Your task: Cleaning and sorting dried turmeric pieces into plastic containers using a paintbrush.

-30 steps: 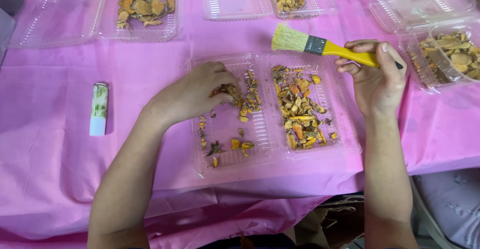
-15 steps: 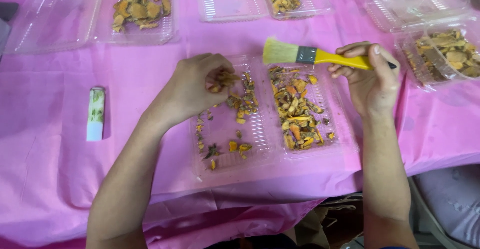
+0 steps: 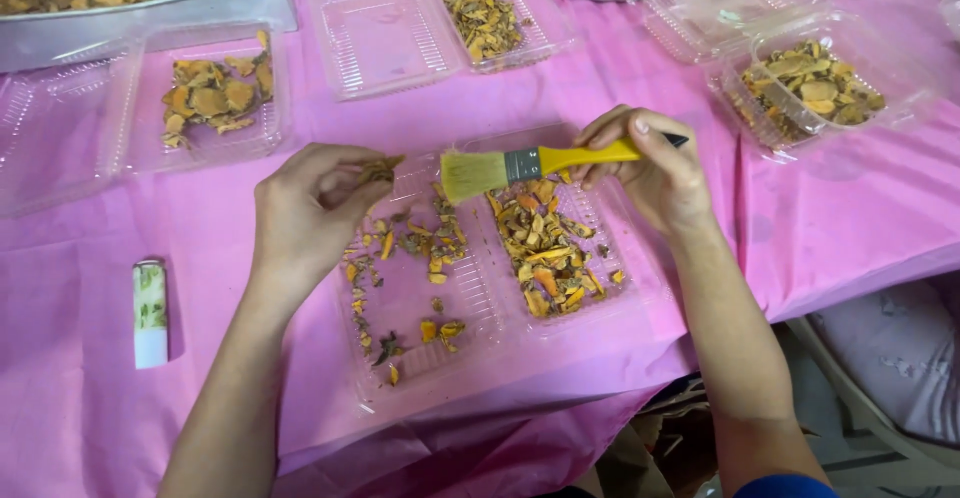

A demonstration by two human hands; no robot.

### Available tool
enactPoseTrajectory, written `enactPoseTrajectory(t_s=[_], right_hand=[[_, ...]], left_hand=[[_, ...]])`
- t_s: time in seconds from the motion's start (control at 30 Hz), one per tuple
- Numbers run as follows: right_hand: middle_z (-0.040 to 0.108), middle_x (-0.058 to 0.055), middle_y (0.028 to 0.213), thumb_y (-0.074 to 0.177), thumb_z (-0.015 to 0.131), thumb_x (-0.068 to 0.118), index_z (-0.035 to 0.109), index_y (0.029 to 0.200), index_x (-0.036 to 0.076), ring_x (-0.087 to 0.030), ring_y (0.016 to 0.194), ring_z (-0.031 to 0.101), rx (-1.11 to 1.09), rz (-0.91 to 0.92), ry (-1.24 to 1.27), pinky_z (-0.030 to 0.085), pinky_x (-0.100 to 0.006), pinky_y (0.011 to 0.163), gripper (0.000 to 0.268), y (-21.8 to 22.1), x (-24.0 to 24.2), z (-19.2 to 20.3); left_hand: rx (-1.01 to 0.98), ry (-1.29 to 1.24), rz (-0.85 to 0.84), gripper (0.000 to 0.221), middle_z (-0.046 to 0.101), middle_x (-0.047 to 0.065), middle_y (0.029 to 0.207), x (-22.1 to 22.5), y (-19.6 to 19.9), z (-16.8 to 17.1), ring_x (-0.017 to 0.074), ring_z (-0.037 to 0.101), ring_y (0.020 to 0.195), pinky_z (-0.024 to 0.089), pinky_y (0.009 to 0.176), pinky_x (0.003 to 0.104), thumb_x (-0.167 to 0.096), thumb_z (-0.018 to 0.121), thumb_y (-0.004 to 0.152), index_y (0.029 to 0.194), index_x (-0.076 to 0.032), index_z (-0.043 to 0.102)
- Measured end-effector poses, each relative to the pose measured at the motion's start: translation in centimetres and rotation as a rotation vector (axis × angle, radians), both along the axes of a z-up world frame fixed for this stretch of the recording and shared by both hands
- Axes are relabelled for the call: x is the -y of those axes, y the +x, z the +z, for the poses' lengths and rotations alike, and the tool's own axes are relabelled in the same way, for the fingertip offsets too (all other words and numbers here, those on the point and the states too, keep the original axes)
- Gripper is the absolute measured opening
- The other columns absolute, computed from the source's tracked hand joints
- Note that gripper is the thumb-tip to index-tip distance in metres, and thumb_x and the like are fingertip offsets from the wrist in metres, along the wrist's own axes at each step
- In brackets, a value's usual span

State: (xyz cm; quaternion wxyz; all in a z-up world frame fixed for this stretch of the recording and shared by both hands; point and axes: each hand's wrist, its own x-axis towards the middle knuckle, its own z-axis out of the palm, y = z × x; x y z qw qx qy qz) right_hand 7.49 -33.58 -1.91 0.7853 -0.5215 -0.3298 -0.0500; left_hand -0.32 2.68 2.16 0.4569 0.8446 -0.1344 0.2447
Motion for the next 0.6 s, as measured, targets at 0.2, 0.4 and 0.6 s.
enactPoseTrajectory(t_s=[0.2, 0.4, 0.6], right_hand=[[0.067, -0.034, 0.098, 0.096, 0.051, 0.008, 0.068, 0.095, -0.012, -0.041, 0.077, 0.077, 0.124, 0.279, -0.121, 0.071, -0.044, 0.063, 0.026, -2.1, -1.3, 1.4], [0.061, -0.040, 0.104, 0.093, 0.049, 0.002, 0.064, 0.099, -0.018, -0.047, 0.088, 0.073, 0.155, 0.301, -0.058, 0.070, -0.050, 0.070, 0.026, -1.5, 0.0, 0.1], [0.058, -0.043, 0.114, 0.096, 0.052, 0.007, 0.058, 0.103, -0.019, -0.046, 0.101, 0.072, 0.157, 0.146, -0.012, 0.068, -0.049, 0.081, 0.028, -0.6, 0.3, 0.1]], left_hand=[[-0.119, -0.406, -0.113, 0.031, 0.072, 0.017, 0.104, 2.0, -0.3, -0.3, 0.0271, 0.076, 0.091, 0.064, 0.081, 0.039, -0.001, 0.082, 0.086, 0.114, -0.006, 0.071], [-0.232, -0.628, -0.204, 0.035, 0.069, 0.019, 0.104, 2.8, 0.1, -1.8, 0.0259, 0.075, 0.094, 0.064, 0.081, 0.037, -0.002, 0.084, 0.083, 0.114, 0.000, 0.070], [-0.262, -0.667, -0.228, 0.037, 0.071, 0.018, 0.103, 3.9, -0.2, -2.1, 0.0236, 0.074, 0.094, 0.064, 0.082, 0.037, -0.002, 0.085, 0.080, 0.114, 0.000, 0.071]])
